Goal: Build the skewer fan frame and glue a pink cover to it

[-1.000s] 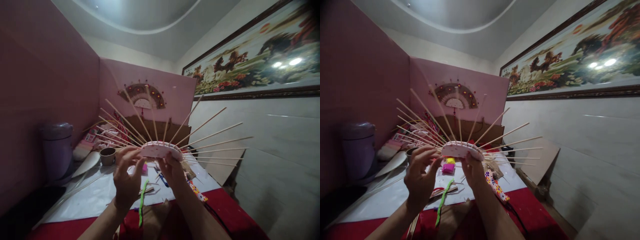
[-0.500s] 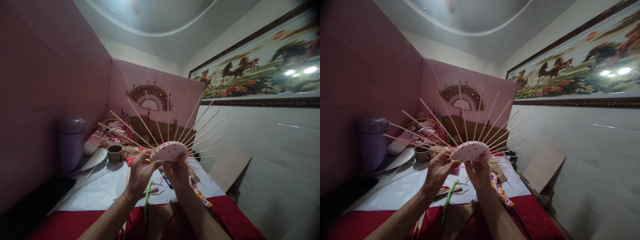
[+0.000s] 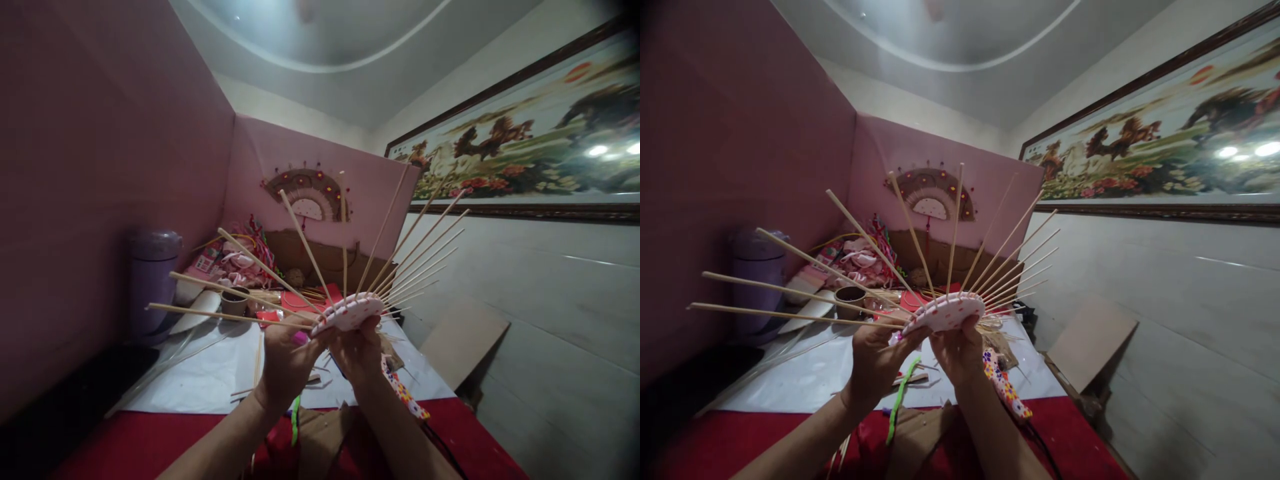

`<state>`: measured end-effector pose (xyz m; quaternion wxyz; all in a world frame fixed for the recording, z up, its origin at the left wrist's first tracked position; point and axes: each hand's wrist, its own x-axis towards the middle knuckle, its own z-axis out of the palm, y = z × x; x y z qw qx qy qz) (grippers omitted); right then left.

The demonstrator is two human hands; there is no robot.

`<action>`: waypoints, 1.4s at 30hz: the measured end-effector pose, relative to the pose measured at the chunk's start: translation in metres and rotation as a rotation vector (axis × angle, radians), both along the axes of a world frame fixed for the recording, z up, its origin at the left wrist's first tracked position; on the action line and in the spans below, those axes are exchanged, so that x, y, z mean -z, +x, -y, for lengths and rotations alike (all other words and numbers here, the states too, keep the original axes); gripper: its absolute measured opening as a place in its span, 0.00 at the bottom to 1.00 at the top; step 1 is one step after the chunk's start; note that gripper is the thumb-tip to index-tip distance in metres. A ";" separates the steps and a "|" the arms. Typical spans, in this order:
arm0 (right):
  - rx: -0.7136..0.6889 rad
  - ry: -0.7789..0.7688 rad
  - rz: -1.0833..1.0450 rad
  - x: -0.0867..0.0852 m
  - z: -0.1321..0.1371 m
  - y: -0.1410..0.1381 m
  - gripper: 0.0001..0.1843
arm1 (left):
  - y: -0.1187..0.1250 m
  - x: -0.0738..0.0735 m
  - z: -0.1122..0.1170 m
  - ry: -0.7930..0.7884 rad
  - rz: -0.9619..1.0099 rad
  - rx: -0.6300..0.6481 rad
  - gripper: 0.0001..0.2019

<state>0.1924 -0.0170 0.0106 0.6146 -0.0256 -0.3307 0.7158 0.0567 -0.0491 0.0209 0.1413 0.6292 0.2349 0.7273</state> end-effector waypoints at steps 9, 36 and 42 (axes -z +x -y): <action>0.045 -0.004 0.005 -0.001 -0.002 0.002 0.26 | -0.002 0.004 -0.001 -0.056 -0.014 0.111 0.04; 0.044 -0.073 -0.010 -0.004 0.003 -0.004 0.23 | 0.000 -0.008 0.008 -0.189 0.038 0.334 0.06; 0.024 0.006 0.090 0.000 0.001 0.001 0.27 | 0.001 0.000 0.007 -0.107 -0.011 0.232 0.09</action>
